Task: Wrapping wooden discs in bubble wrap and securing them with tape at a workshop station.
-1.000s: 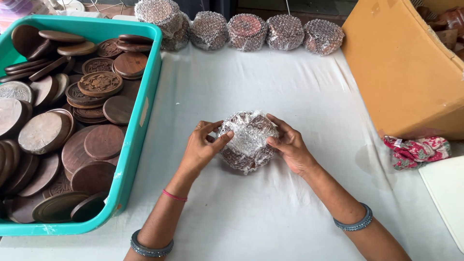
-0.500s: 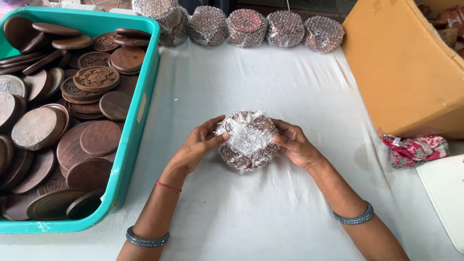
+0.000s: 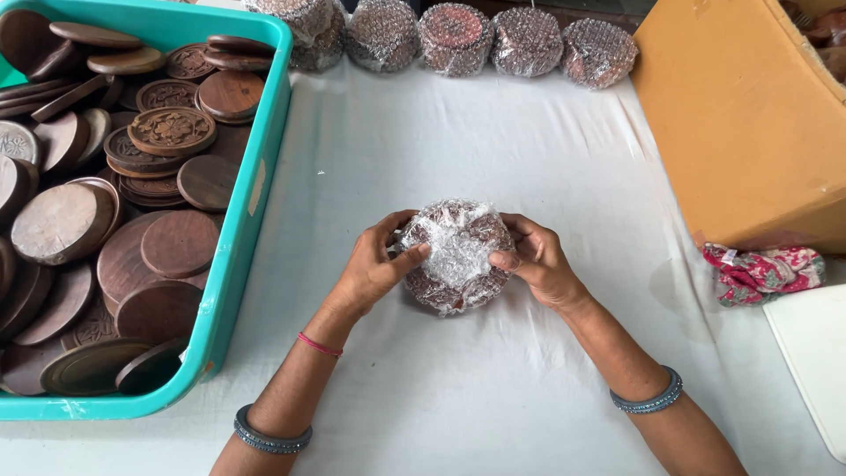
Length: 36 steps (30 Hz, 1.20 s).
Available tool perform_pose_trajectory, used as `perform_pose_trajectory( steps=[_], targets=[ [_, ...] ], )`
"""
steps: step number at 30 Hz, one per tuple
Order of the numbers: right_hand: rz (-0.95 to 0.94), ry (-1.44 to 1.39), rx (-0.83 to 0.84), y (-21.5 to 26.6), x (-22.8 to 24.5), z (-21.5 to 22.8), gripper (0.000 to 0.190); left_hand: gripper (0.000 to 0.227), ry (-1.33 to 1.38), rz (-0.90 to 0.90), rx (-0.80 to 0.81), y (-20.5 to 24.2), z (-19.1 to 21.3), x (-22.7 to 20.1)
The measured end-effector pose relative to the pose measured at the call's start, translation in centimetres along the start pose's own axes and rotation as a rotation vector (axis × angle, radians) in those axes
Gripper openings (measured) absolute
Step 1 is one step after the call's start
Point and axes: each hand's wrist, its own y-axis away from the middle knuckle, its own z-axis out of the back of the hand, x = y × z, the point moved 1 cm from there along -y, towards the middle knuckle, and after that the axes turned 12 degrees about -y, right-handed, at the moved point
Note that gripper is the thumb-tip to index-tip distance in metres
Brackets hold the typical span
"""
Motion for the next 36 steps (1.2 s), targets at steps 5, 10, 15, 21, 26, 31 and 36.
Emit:
perform_pose_trajectory(
  steps=[5, 10, 15, 21, 26, 31, 36],
  targets=[
    [0.014, 0.100, -0.064, 0.1, 0.1, -0.4, 0.068, 0.085, -0.075, 0.021, -0.020, -0.1, -0.2, 0.2],
    [0.018, -0.023, -0.040, -0.3, -0.7, 0.7, 0.067, 0.091, -0.073, -0.038, -0.003, -0.6, 0.1, 1.5],
    [0.001, -0.091, -0.021, -0.3, -0.8, 1.0, 0.074, 0.100, 0.021, -0.064, 0.073, 0.1, 0.6, -0.1],
    [-0.028, -0.055, 0.011, -0.4, -0.5, 1.4, 0.078, 0.106, -0.074, -0.096, 0.100, 0.6, 0.4, -1.3],
    [-0.028, 0.011, -0.009, -0.1, 0.1, 1.2, 0.075, 0.106, -0.158, -0.171, 0.101, 0.3, -0.1, -0.5],
    [0.001, 0.194, -0.026, 0.1, 1.3, 0.3, 0.075, 0.096, -0.176, -0.114, 0.048, 0.6, -0.7, -1.4],
    [0.001, 0.219, 0.020, 0.1, 1.8, 0.2, 0.074, 0.090, -0.124, -0.032, 0.022, 0.9, -1.1, -2.4]
  ],
)
